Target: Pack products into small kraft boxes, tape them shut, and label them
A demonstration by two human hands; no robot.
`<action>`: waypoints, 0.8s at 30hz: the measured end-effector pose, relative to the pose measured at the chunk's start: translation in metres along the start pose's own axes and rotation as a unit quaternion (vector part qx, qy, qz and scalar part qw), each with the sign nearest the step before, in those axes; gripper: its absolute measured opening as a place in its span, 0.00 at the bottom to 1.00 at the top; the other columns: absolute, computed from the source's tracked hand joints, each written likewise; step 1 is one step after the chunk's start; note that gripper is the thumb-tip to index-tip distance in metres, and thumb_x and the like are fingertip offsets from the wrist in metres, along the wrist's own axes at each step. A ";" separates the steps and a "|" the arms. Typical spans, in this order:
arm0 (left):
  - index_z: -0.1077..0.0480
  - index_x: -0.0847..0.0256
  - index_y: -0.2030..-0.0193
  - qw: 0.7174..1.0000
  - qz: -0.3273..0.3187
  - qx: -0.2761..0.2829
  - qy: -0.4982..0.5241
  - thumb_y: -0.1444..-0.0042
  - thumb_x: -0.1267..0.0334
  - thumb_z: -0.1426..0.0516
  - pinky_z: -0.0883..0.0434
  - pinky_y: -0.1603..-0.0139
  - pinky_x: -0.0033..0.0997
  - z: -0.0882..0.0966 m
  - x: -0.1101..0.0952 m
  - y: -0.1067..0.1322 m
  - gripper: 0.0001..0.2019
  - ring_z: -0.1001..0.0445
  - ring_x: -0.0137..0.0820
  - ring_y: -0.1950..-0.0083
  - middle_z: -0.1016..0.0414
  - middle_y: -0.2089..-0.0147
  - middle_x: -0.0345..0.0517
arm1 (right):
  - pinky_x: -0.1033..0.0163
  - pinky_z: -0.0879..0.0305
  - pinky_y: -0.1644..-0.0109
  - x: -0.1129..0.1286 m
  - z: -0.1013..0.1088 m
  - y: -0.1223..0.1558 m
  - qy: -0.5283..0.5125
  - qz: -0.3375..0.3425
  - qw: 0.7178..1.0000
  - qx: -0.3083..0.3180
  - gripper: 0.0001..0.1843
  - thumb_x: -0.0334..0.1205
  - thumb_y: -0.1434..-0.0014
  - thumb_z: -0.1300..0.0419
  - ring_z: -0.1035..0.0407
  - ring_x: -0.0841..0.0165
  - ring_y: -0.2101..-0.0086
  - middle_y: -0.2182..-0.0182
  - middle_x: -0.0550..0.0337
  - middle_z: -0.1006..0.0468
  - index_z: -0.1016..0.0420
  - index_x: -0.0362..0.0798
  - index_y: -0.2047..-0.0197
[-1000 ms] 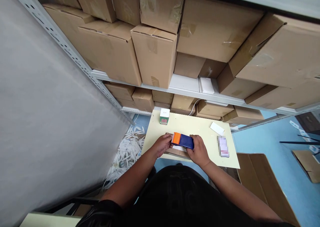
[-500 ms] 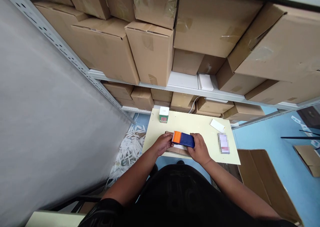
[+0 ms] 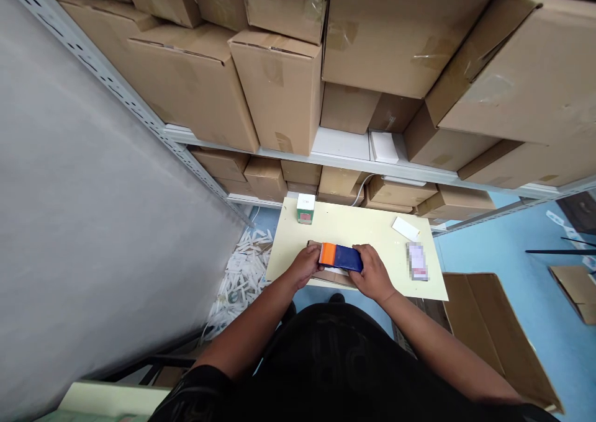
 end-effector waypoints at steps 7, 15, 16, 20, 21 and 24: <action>0.30 0.59 0.63 0.987 -0.089 -0.042 -0.131 0.41 0.54 0.45 0.36 0.74 0.26 0.004 -0.019 0.003 0.10 0.34 0.26 0.75 0.30 0.70 0.38 | 0.45 0.29 0.44 0.001 0.009 0.005 0.006 -0.016 0.999 0.042 0.30 0.37 0.44 0.38 0.30 0.52 0.50 0.50 0.47 0.28 0.36 0.47 0.38; 0.33 0.58 0.65 0.949 -0.146 -0.059 -0.273 0.37 0.51 0.48 0.32 0.65 0.30 0.021 -0.044 0.028 0.13 0.29 0.31 0.68 0.28 0.69 0.38 | 0.44 0.29 0.44 0.020 0.009 0.004 0.026 0.013 0.998 0.063 0.32 0.39 0.43 0.38 0.31 0.51 0.49 0.50 0.46 0.27 0.37 0.46 0.36; 0.33 0.58 0.66 0.941 -0.159 -0.069 -0.291 0.37 0.51 0.48 0.33 0.64 0.30 0.023 -0.048 0.030 0.13 0.29 0.32 0.66 0.29 0.69 0.38 | 0.44 0.29 0.43 0.022 0.009 0.003 0.028 0.020 0.998 0.058 0.32 0.40 0.43 0.38 0.31 0.51 0.49 0.49 0.45 0.27 0.37 0.46 0.36; 0.34 0.58 0.67 0.951 -0.141 -0.062 -0.267 0.37 0.48 0.47 0.34 0.64 0.30 0.025 -0.045 0.028 0.16 0.31 0.31 0.66 0.31 0.71 0.37 | 0.44 0.30 0.42 0.024 0.008 0.002 0.021 0.035 0.998 0.050 0.32 0.39 0.44 0.37 0.31 0.51 0.48 0.49 0.45 0.27 0.37 0.46 0.37; 0.34 0.58 0.67 0.962 -0.127 -0.049 -0.236 0.38 0.46 0.46 0.33 0.65 0.30 0.024 -0.041 0.026 0.17 0.31 0.31 0.67 0.31 0.70 0.37 | 0.44 0.30 0.42 0.024 0.007 0.001 0.020 0.031 0.998 0.050 0.32 0.40 0.45 0.37 0.31 0.51 0.48 0.49 0.45 0.27 0.37 0.46 0.38; 0.35 0.57 0.66 0.981 -0.103 -0.028 -0.164 0.43 0.44 0.42 0.30 0.66 0.31 0.020 -0.031 0.021 0.18 0.30 0.30 0.69 0.29 0.68 0.37 | 0.44 0.29 0.44 0.023 0.001 -0.001 0.035 0.001 0.998 0.051 0.32 0.44 0.45 0.34 0.30 0.50 0.50 0.50 0.44 0.27 0.35 0.45 0.40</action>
Point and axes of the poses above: each hand's wrist, its own y-axis away from the middle knuckle, its own z-axis out of the back of the hand, x = y × z, the point moved 9 cm from there along -y, towards the middle knuckle
